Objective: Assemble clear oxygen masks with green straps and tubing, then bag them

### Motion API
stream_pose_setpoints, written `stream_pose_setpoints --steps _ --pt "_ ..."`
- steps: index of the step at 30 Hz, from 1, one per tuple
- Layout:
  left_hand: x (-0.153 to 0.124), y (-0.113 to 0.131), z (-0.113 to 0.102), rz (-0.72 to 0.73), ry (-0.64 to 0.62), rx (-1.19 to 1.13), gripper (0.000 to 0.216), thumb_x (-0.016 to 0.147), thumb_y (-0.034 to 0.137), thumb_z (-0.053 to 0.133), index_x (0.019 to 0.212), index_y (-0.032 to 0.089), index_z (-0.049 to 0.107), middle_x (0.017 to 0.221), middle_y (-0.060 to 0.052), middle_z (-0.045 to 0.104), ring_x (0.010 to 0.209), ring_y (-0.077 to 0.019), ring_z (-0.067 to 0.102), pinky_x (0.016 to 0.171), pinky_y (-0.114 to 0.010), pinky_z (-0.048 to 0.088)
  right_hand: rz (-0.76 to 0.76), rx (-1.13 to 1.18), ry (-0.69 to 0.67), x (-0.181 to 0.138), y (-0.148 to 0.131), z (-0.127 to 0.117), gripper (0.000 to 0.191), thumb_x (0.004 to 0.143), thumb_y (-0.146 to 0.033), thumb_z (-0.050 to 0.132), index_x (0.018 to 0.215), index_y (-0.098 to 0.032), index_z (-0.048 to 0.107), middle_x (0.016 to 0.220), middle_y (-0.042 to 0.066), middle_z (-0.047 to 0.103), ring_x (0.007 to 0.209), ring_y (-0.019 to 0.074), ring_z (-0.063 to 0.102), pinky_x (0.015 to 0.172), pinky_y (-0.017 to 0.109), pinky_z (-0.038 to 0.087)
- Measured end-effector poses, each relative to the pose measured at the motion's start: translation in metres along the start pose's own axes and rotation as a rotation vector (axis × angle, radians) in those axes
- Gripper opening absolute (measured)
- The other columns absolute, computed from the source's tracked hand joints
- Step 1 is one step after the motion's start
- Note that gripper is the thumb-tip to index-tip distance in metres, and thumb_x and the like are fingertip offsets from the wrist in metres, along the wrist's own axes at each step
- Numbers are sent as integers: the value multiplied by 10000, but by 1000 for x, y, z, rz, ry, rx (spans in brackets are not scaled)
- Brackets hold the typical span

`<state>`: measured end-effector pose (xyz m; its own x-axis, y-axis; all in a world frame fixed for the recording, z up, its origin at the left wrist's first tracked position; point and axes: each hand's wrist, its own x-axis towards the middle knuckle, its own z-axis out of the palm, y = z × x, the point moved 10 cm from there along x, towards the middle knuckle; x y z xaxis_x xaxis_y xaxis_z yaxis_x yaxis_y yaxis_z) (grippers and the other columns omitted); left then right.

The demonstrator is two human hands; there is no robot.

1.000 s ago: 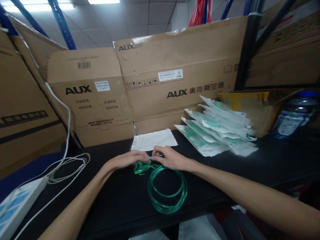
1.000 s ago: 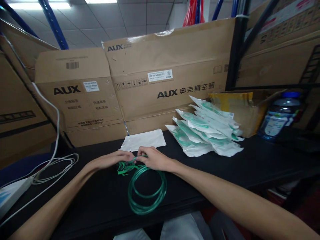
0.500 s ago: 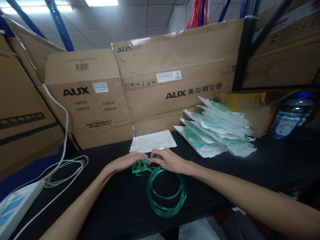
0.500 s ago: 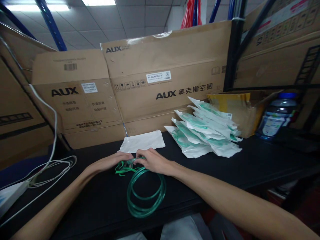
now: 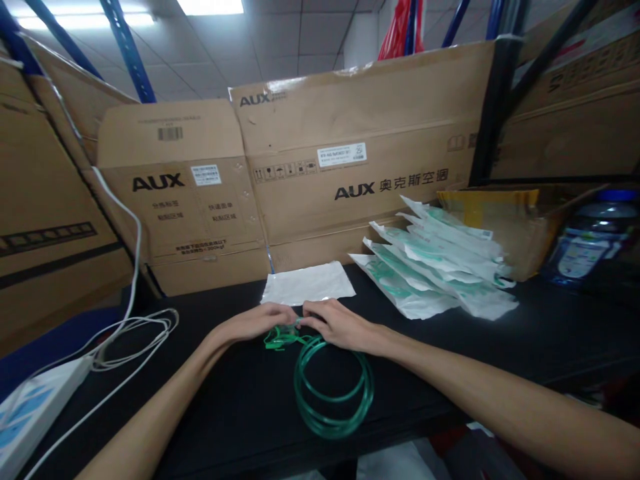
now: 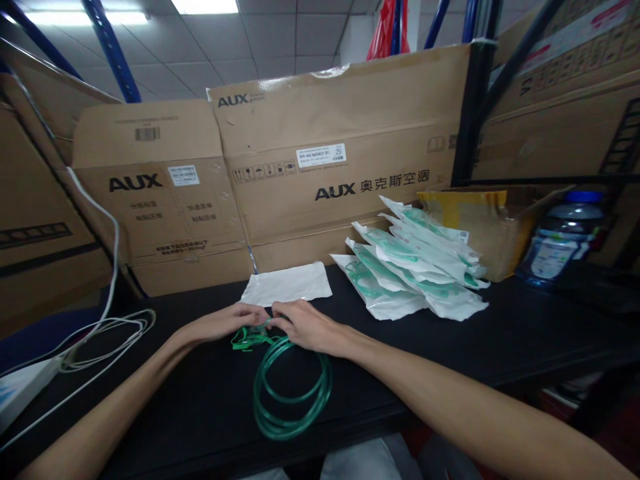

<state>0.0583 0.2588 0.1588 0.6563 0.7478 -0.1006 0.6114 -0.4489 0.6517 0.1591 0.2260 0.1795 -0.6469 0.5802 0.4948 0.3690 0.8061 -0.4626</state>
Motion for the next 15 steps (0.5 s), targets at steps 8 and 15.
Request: stream_pose_setpoints --steps 8,15 --pt "0 2 0 33 -12 3 350 903 467 522 897 169 705 912 -14 701 877 -197 579 854 -261 437 4 -59 -32 -1 -1 3 172 1032 -231 500 898 -184 597 730 -14 558 689 133 517 672 243 342" --pt "-2 -2 -5 48 0 8 367 907 470 587 991 150 746 950 -35 732 903 -204 617 852 -261 451 41 -96 -79 0 -3 6 253 1052 -247 449 860 -171 596 640 -31 484 583 116 433 592 255 274"
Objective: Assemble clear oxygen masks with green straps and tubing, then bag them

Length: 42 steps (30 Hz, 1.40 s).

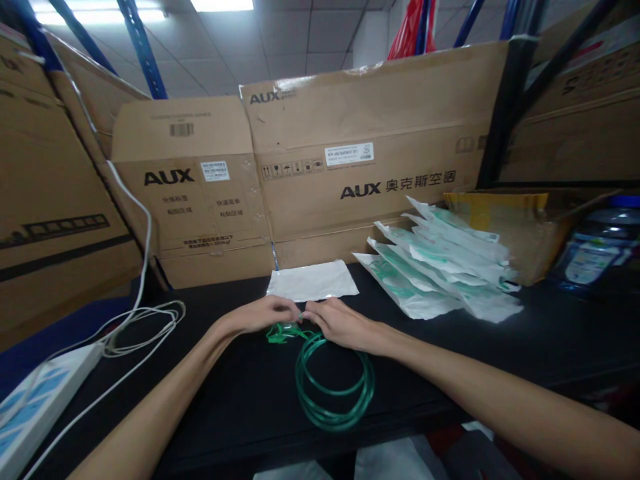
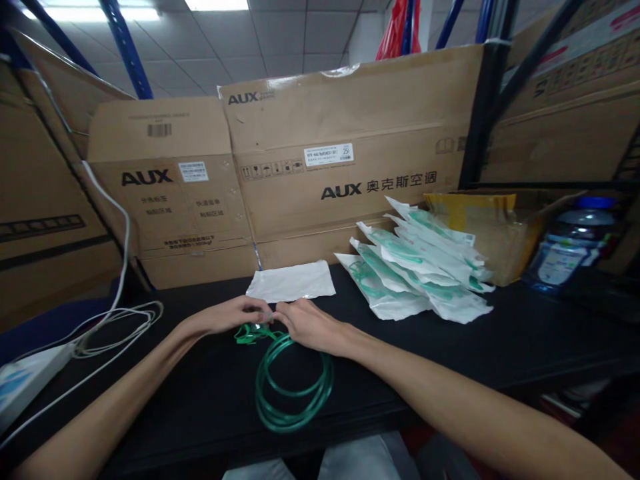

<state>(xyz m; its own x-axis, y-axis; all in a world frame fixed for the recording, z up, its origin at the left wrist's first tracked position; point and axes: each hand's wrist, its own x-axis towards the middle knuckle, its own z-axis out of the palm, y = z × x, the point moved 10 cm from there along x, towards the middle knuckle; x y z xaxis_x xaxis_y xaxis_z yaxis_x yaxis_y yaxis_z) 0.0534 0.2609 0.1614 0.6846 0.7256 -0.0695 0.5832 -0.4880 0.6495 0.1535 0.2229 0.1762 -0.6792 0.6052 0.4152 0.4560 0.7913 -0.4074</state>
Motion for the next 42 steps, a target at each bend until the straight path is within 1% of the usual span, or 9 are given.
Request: stream_pose_setpoints --steps 4,11,18,22,29,34,36,39,42 --pt "-1 -1 -3 -1 27 13 363 892 455 616 1045 156 753 1004 -38 746 950 -210 631 886 -262 458 37 -8 -11 1 3 2 284 1046 -216 427 820 -167 593 590 -40 453 526 111 381 573 268 255" --pt "-3 3 -6 -18 76 39 366 880 467 628 1040 162 752 970 -36 739 933 -219 617 874 -276 448 50 37 -13 4 7 4 290 1035 -172 423 772 -185 545 638 -21 511 608 129 489 637 257 322" --pt "1 -8 1 -31 -34 -25 379 903 478 547 909 170 766 928 -34 755 865 -198 624 835 -261 457 11 78 41 2 -3 0 179 1006 -185 507 830 -185 536 741 -10 544 686 139 489 666 250 346" --pt "1 -14 1 -52 -45 -52 345 877 452 565 896 163 753 904 -35 747 851 -197 614 825 -271 454 -3 84 54 1 -7 0 125 963 -140 551 848 -185 534 766 -16 543 690 134 464 661 243 342" --pt "-1 -8 -3 -45 7 -77 305 830 454 656 909 164 708 855 -10 684 830 -188 588 807 -273 451 37 63 68 3 1 5 273 1036 -244 473 790 -179 571 659 -28 519 588 116 449 601 246 307" --pt "-9 -14 -16 -49 89 -98 306 809 438 702 934 160 680 887 -27 680 864 -193 597 813 -286 456 109 41 93 3 11 5 346 1048 -220 410 751 -173 580 623 -9 518 569 129 445 607 271 303" --pt "-12 -18 -19 -58 75 -103 336 840 471 675 937 151 705 913 -48 703 890 -203 615 836 -294 462 119 52 103 3 12 2 319 1044 -248 446 771 -174 593 650 -2 544 614 139 485 638 268 324" --pt "-13 -18 -17 -77 25 -96 394 878 516 623 951 152 753 943 -63 735 920 -212 635 861 -293 469 125 84 116 2 13 -3 179 1008 -287 550 884 -180 622 696 -16 569 655 140 506 648 253 335" --pt "-13 -14 -13 -99 -17 -83 352 857 484 645 942 165 765 910 -46 743 879 -205 638 825 -278 480 140 116 136 3 17 -10 138 982 -290 601 923 -171 639 699 -28 571 659 135 501 639 243 338"
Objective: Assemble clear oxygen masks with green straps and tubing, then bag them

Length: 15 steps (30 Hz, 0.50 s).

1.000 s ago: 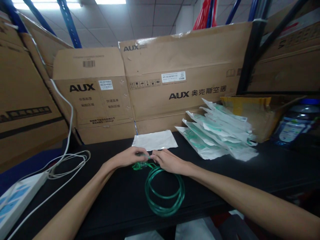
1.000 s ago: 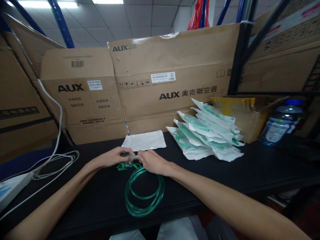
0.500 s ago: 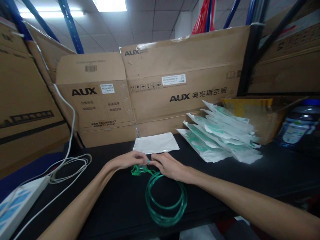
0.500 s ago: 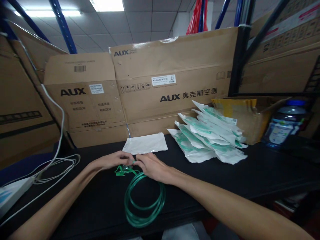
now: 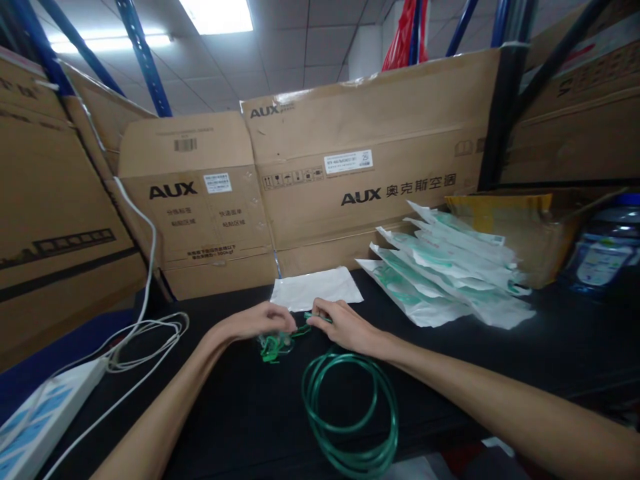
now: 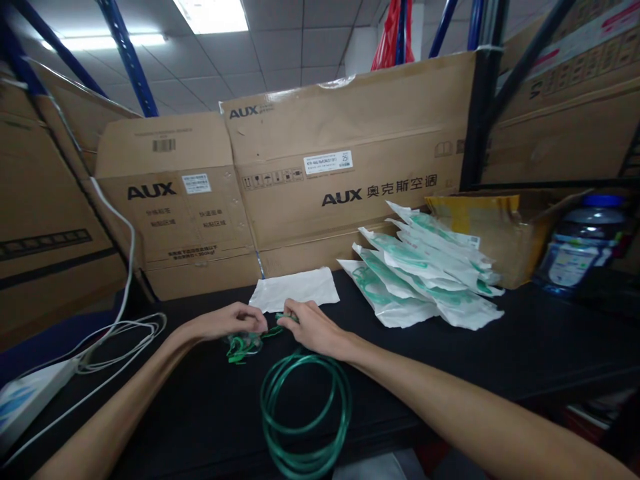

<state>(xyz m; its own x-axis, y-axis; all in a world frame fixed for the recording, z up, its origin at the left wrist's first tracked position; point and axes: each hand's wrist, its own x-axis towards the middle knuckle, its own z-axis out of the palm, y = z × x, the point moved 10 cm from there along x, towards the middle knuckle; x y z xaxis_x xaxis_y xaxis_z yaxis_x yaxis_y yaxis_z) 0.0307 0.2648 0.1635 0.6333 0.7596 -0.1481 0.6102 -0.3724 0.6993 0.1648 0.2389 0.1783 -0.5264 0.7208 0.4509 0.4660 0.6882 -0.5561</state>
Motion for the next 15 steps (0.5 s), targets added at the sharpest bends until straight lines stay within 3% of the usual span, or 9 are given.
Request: stream_pose_setpoints --steps 5,10,12,15 --pt "-5 8 8 -33 -47 17 336 837 464 661 929 160 769 847 -28 716 770 -171 599 676 -233 450 -7 60 -69 6 6 2 217 931 -333 677 833 -142 715 668 -14 621 632 130 549 603 226 369" --pt "-11 10 16 -86 -109 68 434 834 567 666 856 156 801 639 2 627 595 -130 492 527 -222 345 -81 88 -181 5 -3 -1 253 842 -396 776 862 -144 777 729 14 689 647 138 574 600 227 393" --pt "-11 13 14 -74 -80 140 492 855 621 633 830 162 808 592 15 585 578 -126 464 528 -233 324 -133 91 -223 2 -12 -5 290 858 -435 752 867 -147 789 781 30 715 674 145 593 629 234 410" --pt "-9 28 1 -2 86 218 494 886 620 598 842 172 799 718 -5 672 699 -163 555 627 -242 390 -164 95 -290 -3 -22 -8 381 932 -474 646 831 -135 789 773 39 720 685 149 607 643 240 420"
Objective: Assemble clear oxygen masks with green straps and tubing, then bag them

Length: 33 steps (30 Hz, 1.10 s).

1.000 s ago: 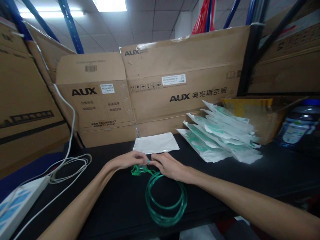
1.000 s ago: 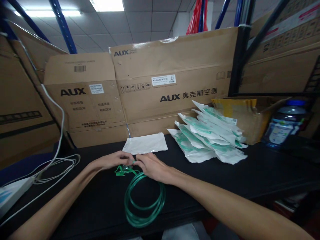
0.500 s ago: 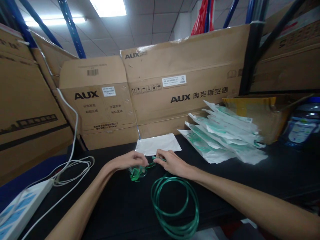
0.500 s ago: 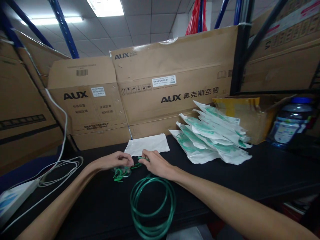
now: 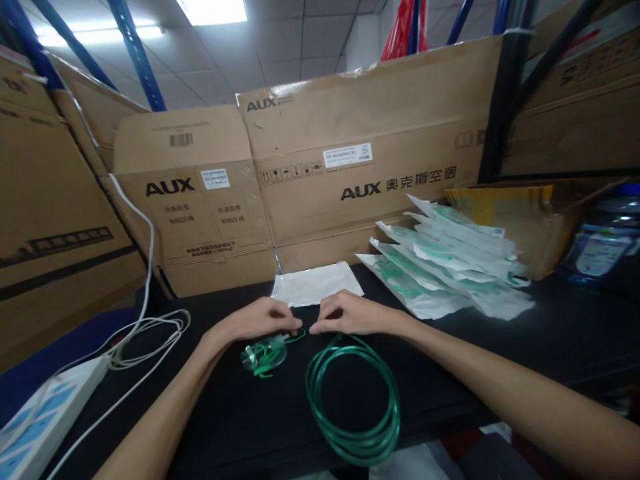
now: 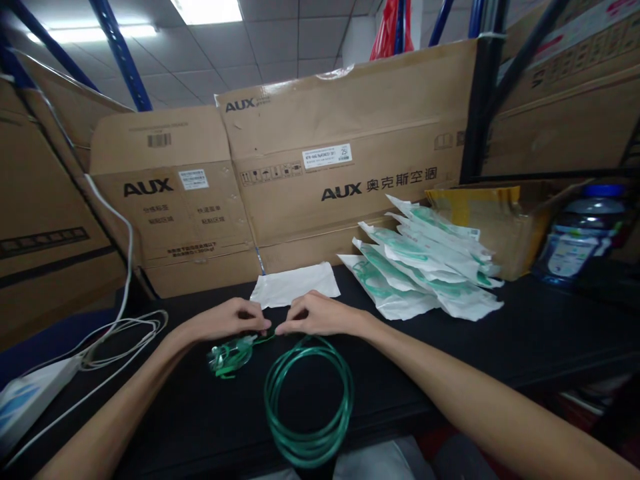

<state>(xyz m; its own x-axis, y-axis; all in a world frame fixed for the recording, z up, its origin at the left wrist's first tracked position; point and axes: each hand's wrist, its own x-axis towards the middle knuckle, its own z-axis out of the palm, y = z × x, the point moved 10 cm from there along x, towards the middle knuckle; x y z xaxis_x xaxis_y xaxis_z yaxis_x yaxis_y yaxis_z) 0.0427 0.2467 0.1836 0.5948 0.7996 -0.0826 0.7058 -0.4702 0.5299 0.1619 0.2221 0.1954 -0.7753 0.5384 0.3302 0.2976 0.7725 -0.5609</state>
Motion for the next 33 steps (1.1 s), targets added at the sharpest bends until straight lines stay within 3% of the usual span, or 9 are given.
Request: stream_pose_setpoints --steps 3,7,12,15,19,26,29,33 --pt "1 20 -6 76 132 14 451 922 582 573 934 178 772 906 -34 736 846 -203 613 746 -256 436 24 9 -93 -4 -1 5 429 947 -495 607 812 -131 790 733 29 710 651 138 594 605 229 408" --pt "-1 50 13 150 105 131 450 879 623 631 1032 211 726 979 -36 722 874 -210 625 760 -271 434 34 -15 -191 -8 5 10 368 928 -463 633 917 -142 813 799 35 737 663 136 608 613 222 417" --pt "-6 74 37 163 84 395 548 762 754 669 929 231 667 953 -47 696 887 -263 615 755 -315 382 102 27 -271 -15 13 7 307 848 -459 726 964 -190 818 881 28 741 757 154 626 665 218 444" --pt "-6 83 45 203 79 472 502 809 726 647 878 229 642 892 -34 683 853 -252 607 737 -321 358 153 40 -305 -20 17 5 279 771 -448 797 922 -213 806 808 -6 691 735 148 599 615 213 422" --pt "-5 86 46 266 85 571 448 939 601 576 735 208 646 785 -33 674 798 -215 606 729 -331 342 195 -8 -330 -24 21 6 309 704 -391 859 934 -210 760 790 -35 628 712 131 567 592 207 397" --pt "-11 80 40 277 105 689 542 1062 417 426 637 186 671 752 -21 689 712 -162 616 753 -327 351 220 -94 -366 -23 23 10 180 773 -237 805 798 -162 642 689 -66 531 633 101 496 571 205 354" --pt "-10 79 42 249 121 717 585 1073 441 374 643 181 672 762 -33 707 721 -176 636 738 -330 356 203 -135 -334 -22 21 8 146 789 -181 769 772 -161 625 657 -69 519 598 94 483 543 203 330" --pt "-9 79 43 222 139 740 657 1028 598 366 623 181 673 741 -52 718 720 -212 648 709 -344 358 144 -180 -266 -19 16 5 96 825 -157 727 783 -156 640 661 -57 523 616 100 479 570 210 327"
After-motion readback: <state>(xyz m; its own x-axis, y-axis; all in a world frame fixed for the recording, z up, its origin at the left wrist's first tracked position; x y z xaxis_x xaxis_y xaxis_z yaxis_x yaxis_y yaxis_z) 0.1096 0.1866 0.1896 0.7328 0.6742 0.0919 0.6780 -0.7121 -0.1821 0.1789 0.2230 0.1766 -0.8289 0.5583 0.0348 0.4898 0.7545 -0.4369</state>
